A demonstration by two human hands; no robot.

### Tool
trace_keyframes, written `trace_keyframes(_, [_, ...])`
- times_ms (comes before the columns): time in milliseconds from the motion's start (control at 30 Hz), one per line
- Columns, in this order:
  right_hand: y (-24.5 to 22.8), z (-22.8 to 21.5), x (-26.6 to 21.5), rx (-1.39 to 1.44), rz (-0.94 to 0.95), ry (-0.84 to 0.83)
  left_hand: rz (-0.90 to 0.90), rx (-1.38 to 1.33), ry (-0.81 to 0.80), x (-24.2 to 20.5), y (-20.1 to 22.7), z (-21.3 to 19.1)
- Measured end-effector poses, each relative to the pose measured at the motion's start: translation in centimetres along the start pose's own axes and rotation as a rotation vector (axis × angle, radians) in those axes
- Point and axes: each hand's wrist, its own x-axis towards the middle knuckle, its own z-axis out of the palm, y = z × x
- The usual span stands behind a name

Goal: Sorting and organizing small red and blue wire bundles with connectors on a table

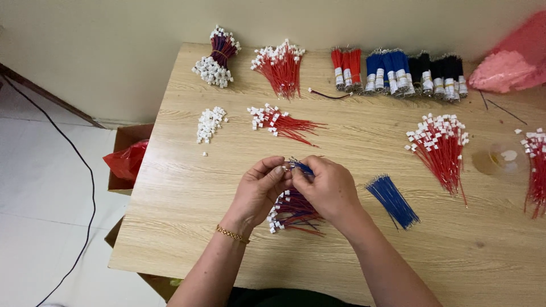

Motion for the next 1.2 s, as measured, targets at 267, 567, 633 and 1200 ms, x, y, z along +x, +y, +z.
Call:
trace_keyframes(267, [-0.5,-0.2,-0.2,-0.081,0.006,0.002,0.044,0.046,0.022,-0.1,0.0,0.7])
trace_keyframes(567, [-0.2,-0.2,-0.5,0.018,-0.021,0.033,0.001,-0.044,-0.021,-0.2,-0.2,0.5])
trace_keyframes(633, [-0.2,-0.3,-0.5,0.001,-0.024,0.038,-0.003,-0.045,-0.026,-0.2,-0.3,0.6])
trace_keyframes(1200, [1.3,0.4,-0.5,0.073,-0.026,-0.002,0.010,0.043,0.026,-0.3,-1.5,0.4])
